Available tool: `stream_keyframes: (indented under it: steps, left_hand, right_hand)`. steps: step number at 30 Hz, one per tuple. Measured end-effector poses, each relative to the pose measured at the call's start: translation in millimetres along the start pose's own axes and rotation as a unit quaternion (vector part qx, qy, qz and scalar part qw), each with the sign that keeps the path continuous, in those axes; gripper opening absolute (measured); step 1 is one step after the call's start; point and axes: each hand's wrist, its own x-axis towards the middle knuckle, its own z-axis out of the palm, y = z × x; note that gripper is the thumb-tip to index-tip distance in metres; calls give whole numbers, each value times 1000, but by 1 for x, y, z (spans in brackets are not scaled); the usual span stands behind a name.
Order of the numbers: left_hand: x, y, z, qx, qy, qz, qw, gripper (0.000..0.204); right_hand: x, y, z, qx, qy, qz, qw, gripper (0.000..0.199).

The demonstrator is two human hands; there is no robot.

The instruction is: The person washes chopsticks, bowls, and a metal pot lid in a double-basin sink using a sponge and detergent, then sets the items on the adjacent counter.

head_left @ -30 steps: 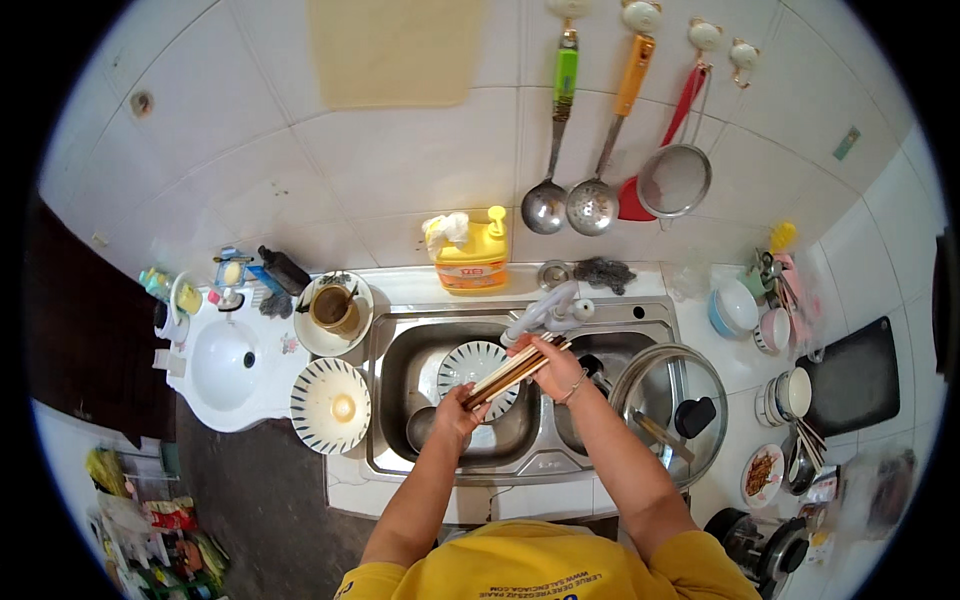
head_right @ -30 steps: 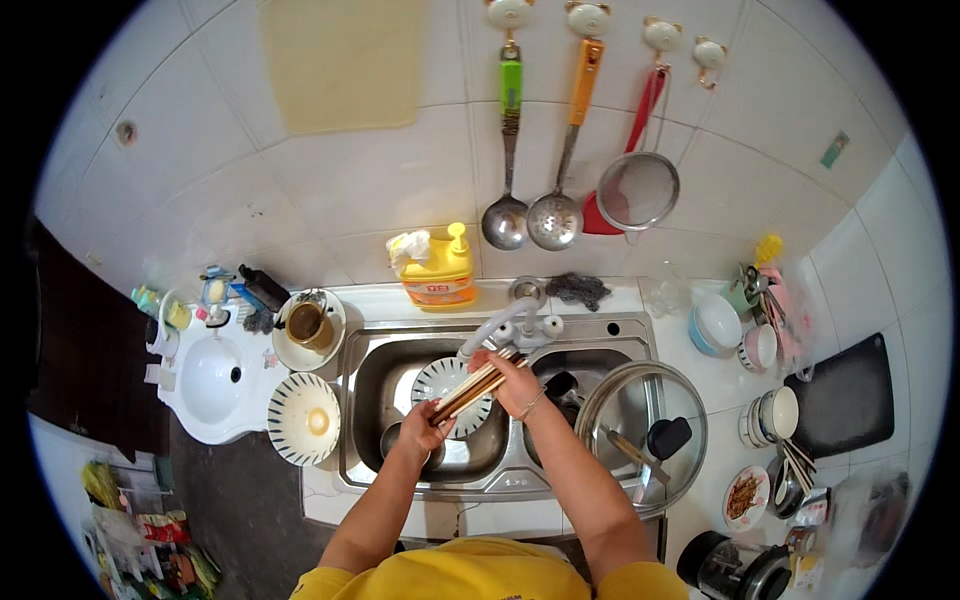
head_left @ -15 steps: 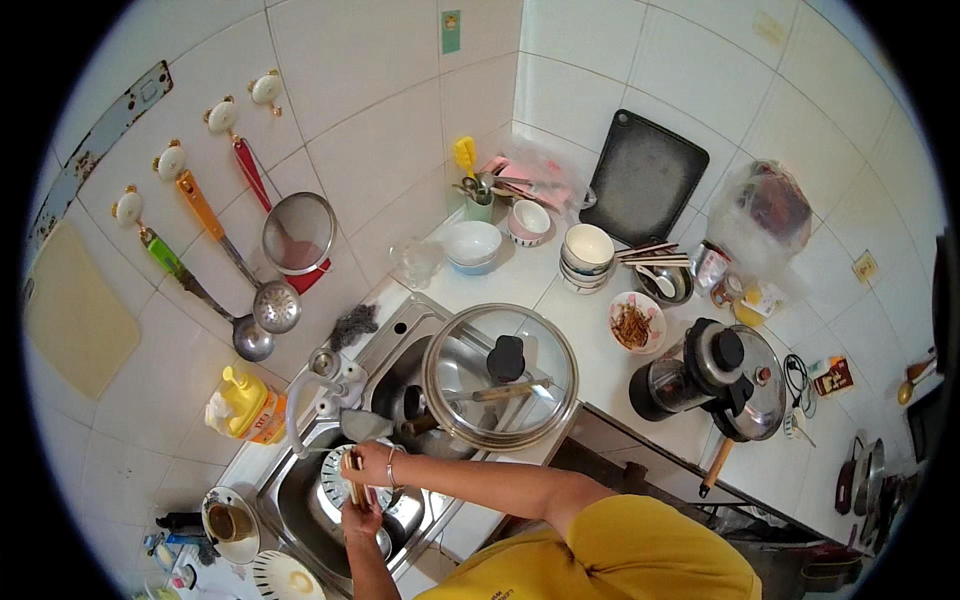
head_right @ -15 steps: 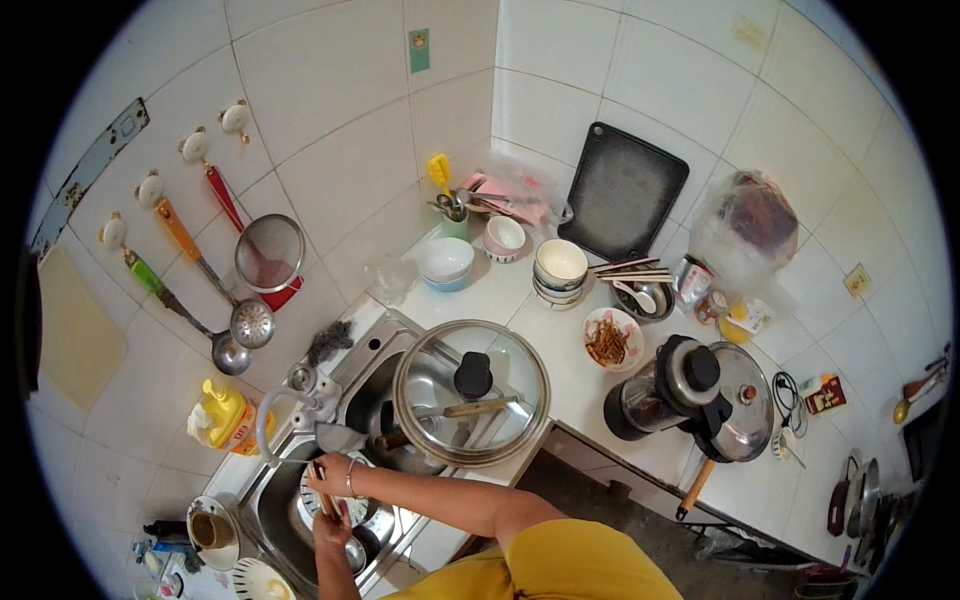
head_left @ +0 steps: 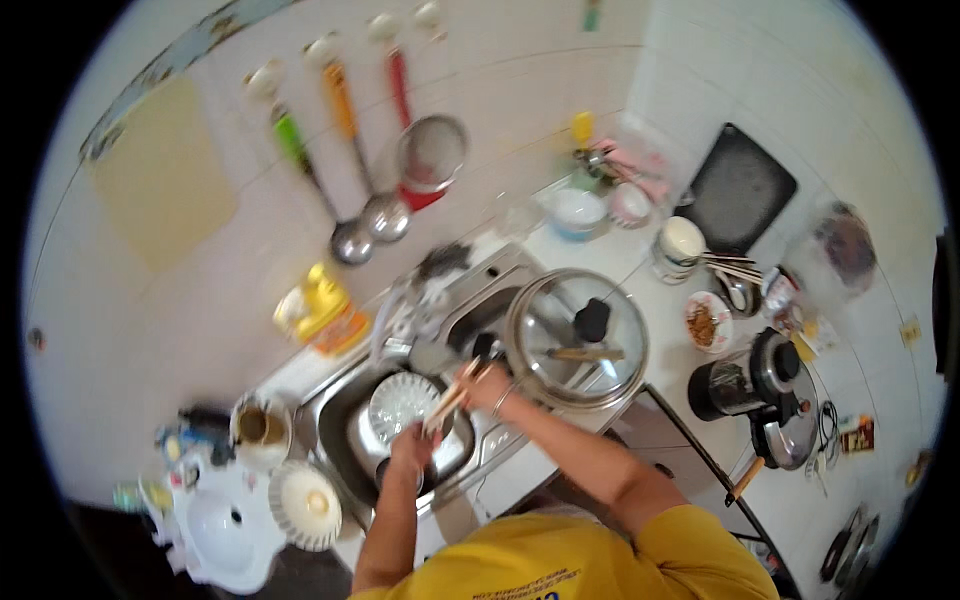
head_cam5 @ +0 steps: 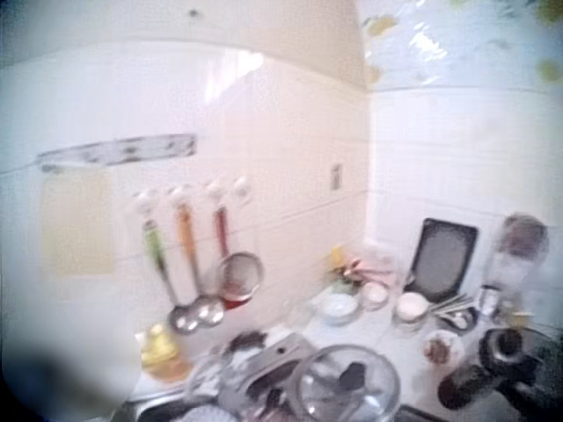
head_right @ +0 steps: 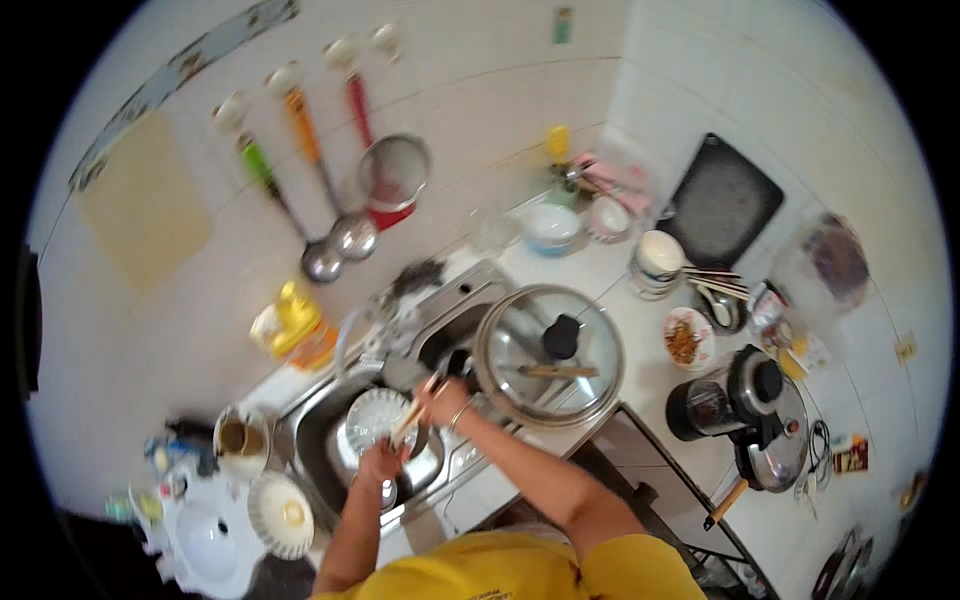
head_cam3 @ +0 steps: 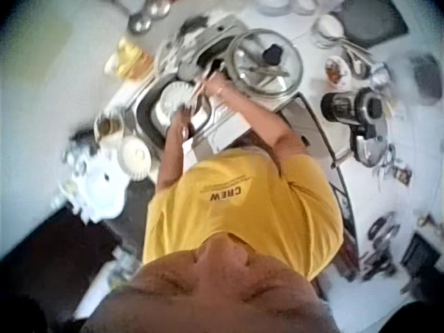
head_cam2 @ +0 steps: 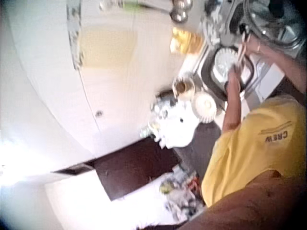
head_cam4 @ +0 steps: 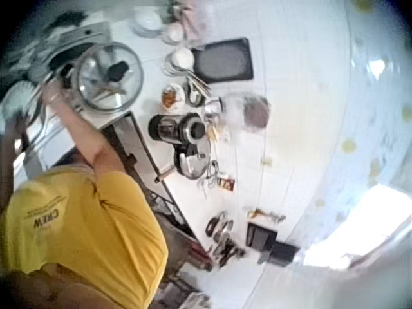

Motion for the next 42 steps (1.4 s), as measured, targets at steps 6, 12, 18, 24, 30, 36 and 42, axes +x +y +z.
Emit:
stream_keyframes:
  steps: [6, 12, 18, 24, 30, 36, 42]
  left_hand:
    - [-61, 66, 66, 220, 182, 100, 953, 48]
    - [-94, 29, 119, -55, -31, -114, 991, 71]
    - [-30, 31, 88, -188, 39, 10, 981, 20]
    - [-55, 30, 121, -67, 75, 49, 994, 19]
    - [-59, 17, 161, -117, 60, 136, 982, 7]
    - [-56, 13, 131, -127, 62, 76, 987, 20]
    - [-82, 25, 131, -227, -74, 46, 970, 30]
  right_hand:
    - [6, -19, -22, -20, 112, -8, 993, 26]
    - [-35, 5, 28, 68, 50, -189, 978, 12]
    - [-101, -3, 6, -217, -140, -399, 880, 59]
    - [-76, 87, -25, -32, -71, -78, 994, 28]
    - [-102, 34, 4, -76, -209, 164, 961, 42]
    - [-107, 18, 6, -59, -329, 201, 921, 41]
    - [-128, 26, 28, 236, -342, 254, 873, 37]
